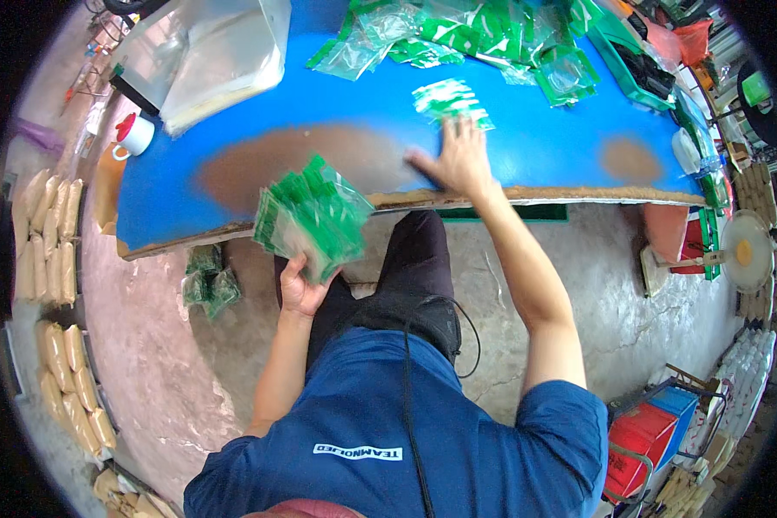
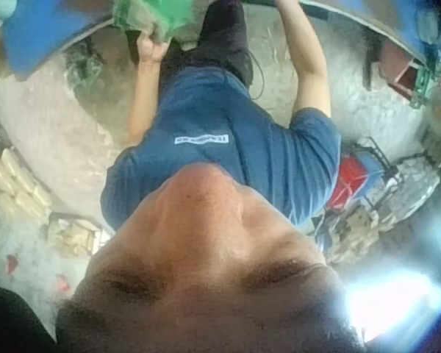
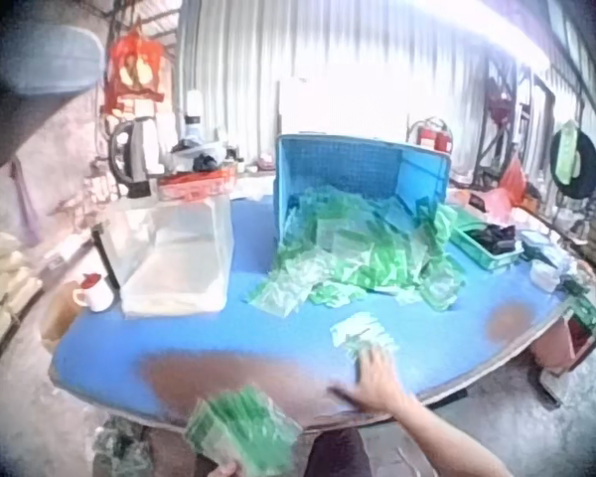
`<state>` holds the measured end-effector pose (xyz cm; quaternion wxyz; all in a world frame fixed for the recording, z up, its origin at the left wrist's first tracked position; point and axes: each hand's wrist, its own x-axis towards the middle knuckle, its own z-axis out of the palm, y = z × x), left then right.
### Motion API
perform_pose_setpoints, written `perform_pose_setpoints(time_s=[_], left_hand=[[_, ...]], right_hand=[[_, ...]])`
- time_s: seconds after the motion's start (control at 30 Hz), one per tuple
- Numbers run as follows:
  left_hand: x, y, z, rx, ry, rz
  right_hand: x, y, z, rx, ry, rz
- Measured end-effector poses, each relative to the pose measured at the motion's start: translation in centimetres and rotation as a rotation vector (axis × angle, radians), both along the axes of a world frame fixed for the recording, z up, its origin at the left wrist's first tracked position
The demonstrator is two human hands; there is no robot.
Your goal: Sorting and packaging green plastic pouches into larger clear bags.
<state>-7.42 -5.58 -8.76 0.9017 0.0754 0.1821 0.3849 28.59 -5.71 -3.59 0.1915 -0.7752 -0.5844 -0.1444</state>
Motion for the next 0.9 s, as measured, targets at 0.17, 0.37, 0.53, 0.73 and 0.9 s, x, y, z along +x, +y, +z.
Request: perform_pose_setpoints(time_s=[0.17,0.37,0.53,0.73,0.9], left_hand=[[-3.2,0.9,-2.6,0.028,-0.114,-0.069],[-2.2,2.4,-0.4,0.102,-0.11,-0.122],[1.4,5.5,7.9,0.714,0.366,0.062],[3.7,13.0,13.2,1.538,0.866,-0.14],[3.6,15.0,8.8,1.486,0.737,-0.069]], right_hand=[[-9.3,-5.2,2.5,-0.097,0.174,0.561],[-15.4,-3.7,7.2,-0.212,1.428,0.301],[-13.3,-0.7,10.4,0.106,0.851,0.635],[-10.3,4.4,7.6,0.118,0.931,0.689],[-12.6,4.5,3.8,0.068,0.903,0.55]])
